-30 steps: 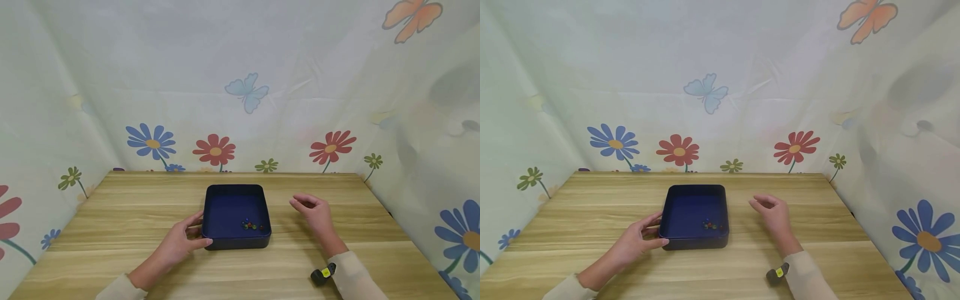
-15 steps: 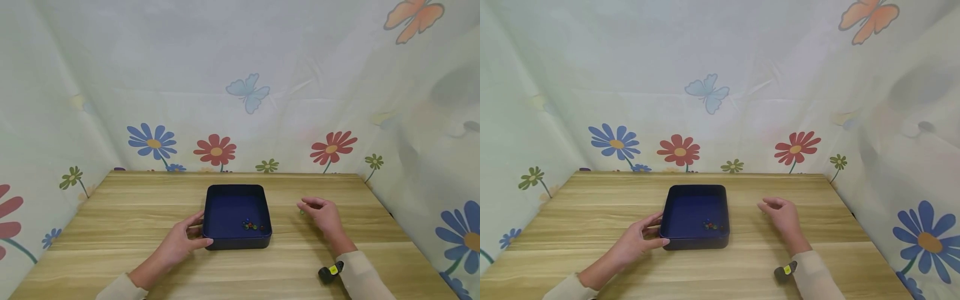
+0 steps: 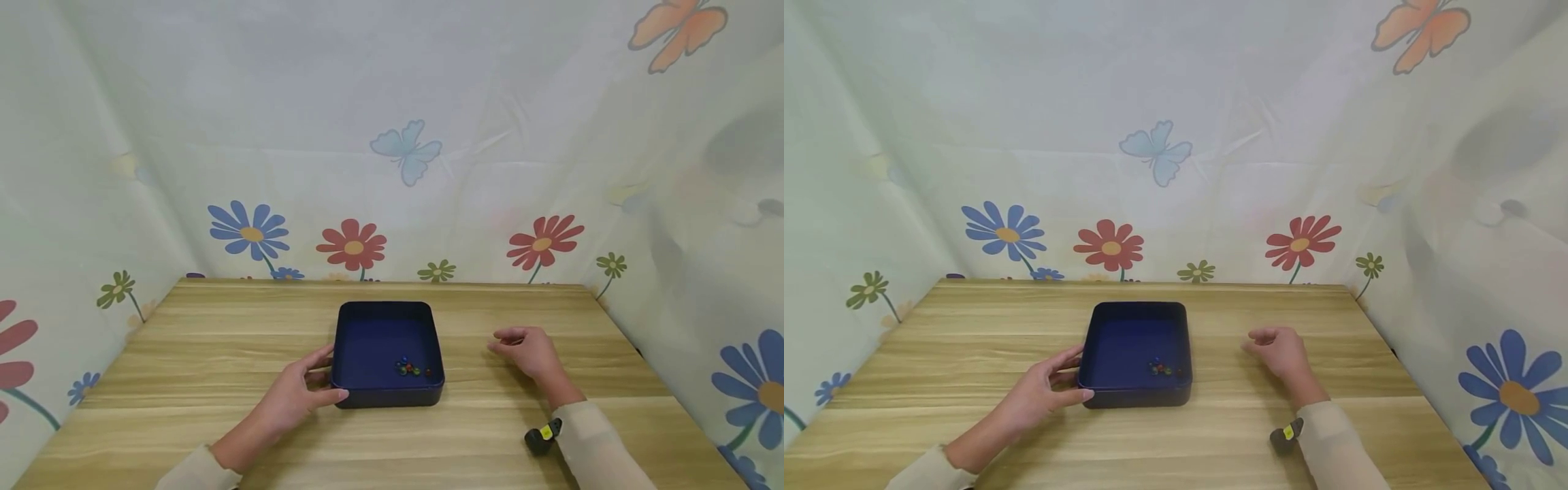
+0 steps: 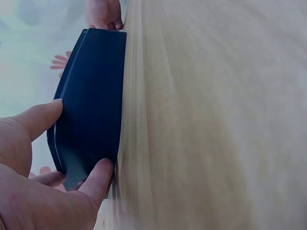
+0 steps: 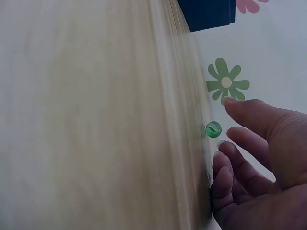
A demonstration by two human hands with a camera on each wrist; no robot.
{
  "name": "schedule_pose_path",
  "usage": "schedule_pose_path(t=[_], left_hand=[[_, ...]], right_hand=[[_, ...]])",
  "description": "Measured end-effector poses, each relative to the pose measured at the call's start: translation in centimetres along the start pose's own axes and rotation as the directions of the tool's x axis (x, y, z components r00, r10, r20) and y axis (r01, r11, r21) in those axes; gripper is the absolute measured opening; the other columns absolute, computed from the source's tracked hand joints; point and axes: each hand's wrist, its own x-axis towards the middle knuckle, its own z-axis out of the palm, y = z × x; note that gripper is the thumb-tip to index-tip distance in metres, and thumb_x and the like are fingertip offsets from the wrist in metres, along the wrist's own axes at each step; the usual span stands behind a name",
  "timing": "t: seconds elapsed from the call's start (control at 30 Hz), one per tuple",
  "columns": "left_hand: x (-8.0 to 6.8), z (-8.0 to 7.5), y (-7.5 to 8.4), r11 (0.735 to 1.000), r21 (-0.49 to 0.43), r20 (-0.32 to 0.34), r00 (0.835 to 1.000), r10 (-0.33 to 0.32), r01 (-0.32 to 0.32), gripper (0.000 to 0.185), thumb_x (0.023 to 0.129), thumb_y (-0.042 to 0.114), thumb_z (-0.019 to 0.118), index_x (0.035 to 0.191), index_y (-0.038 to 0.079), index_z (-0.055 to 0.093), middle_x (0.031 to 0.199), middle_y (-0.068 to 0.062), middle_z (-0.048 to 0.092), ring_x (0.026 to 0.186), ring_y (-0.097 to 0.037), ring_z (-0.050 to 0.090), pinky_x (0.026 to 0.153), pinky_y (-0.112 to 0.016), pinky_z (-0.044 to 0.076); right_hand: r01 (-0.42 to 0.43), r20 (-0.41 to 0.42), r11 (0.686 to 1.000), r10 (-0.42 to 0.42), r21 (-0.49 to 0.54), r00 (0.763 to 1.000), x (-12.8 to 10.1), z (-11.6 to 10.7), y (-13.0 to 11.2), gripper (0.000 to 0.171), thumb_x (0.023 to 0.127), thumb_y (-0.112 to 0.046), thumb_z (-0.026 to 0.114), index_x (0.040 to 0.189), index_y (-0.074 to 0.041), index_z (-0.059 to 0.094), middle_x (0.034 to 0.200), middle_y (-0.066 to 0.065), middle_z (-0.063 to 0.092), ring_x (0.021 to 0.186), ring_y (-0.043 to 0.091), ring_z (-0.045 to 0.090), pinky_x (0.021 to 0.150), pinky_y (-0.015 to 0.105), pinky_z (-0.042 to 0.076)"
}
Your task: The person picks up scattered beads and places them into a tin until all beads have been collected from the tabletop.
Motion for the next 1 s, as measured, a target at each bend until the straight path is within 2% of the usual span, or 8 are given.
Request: schedule_pose_path(t=[0.23, 0.67, 1.0], left_hand=[[-0.15, 0.03, 0.32, 1.0, -0.001, -0.005, 1.0, -0.002, 0.002, 0.09, 0.081, 0.02, 0.089, 0.158, 0.015, 0.041, 0.148, -0.02, 0.056, 0.13, -0.037, 0.061, 0.098, -0.043, 0.058], [-0.22, 0.08, 0.34, 1.0, 0.004, -0.005, 1.0, -0.005, 0.005, 0.09, 0.081, 0.02, 0.088, 0.158, 0.016, 0.041, 0.148, -0.02, 0.056, 0.131, -0.037, 0.061, 0.099, -0.044, 0.058], [-0.17, 0.03, 0.4, 1.0, -0.01, 0.009, 1.0, -0.001, 0.001, 0.091, 0.082, 0.02, 0.088, 0.158, 0.014, 0.04, 0.148, -0.02, 0.055, 0.132, -0.038, 0.059, 0.099, -0.044, 0.058]], right_hand=[[0.011, 0.013, 0.999, -0.01, -0.043, 1.0, 0.06, -0.13, 0.03, 0.034, 0.086, -0.024, 0.085, 0.113, -0.003, 0.078, 0.099, 0.008, 0.075, 0.087, 0.02, 0.063, 0.07, 0.026, 0.05], [-0.032, 0.039, 0.994, 0.037, -0.102, 0.999, 0.72, -0.13, 0.36, 0.032, 0.086, -0.027, 0.085, 0.111, -0.009, 0.08, 0.105, 0.008, 0.075, 0.092, 0.021, 0.062, 0.073, 0.026, 0.05], [-0.026, 0.051, 0.992, 0.033, -0.12, 0.998, 0.78, -0.28, 0.2, 0.024, 0.086, -0.027, 0.084, 0.103, -0.01, 0.081, 0.106, 0.01, 0.077, 0.097, 0.024, 0.065, 0.076, 0.029, 0.052]])
